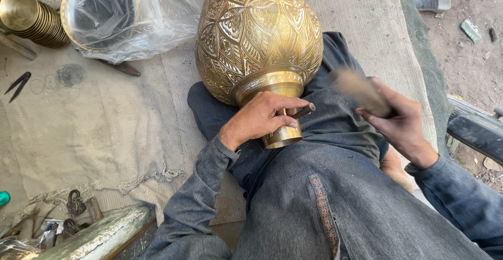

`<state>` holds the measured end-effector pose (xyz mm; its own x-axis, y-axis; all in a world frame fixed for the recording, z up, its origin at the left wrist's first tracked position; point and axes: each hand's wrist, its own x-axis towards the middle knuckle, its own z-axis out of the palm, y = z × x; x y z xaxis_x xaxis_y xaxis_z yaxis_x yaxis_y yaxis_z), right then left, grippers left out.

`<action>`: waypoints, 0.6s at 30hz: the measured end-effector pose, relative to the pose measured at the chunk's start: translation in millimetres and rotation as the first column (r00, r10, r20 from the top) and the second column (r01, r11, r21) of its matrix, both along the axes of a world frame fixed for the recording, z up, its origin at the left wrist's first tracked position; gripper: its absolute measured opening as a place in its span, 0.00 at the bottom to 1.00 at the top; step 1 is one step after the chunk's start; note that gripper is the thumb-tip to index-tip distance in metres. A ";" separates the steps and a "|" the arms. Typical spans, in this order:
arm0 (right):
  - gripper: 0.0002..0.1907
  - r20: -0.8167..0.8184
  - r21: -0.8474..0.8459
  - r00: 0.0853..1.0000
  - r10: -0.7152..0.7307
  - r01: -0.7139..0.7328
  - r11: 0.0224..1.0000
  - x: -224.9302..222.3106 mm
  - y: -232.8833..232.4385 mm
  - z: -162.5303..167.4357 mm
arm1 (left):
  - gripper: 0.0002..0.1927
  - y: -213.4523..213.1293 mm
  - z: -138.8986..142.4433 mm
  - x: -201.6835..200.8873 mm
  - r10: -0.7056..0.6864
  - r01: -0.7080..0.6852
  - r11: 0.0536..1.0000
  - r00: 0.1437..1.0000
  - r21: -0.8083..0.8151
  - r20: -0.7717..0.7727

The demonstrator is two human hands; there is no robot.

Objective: The person sits on the ground with a large engraved brass vase held between their legs. They hold a chisel against the vase's neck and lower body and repeatedly strike the chisel with a wooden mallet, carving decorative patterns into the brass surface while rotating their grip to reach new areas.

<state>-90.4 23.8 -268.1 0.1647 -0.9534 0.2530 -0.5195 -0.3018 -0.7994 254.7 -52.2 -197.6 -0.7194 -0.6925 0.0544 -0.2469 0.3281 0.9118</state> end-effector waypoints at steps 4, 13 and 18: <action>0.29 -0.030 0.254 0.992 -0.120 0.124 0.959 3.6 -7.4 14.8 | 0.25 3.6 -1.8 -0.7 0.114 -0.122 0.986 0.991 0.115 0.069; 0.35 -0.382 0.255 0.891 0.244 -0.152 0.955 20.2 -57.8 81.4 | 0.27 32.3 -20.3 3.0 0.409 -0.391 0.890 0.912 0.236 -0.031; 0.40 -0.696 0.278 0.622 0.359 -0.228 0.933 32.9 -87.5 114.8 | 0.29 41.3 -24.9 0.6 0.561 -0.513 0.801 0.824 0.308 -0.087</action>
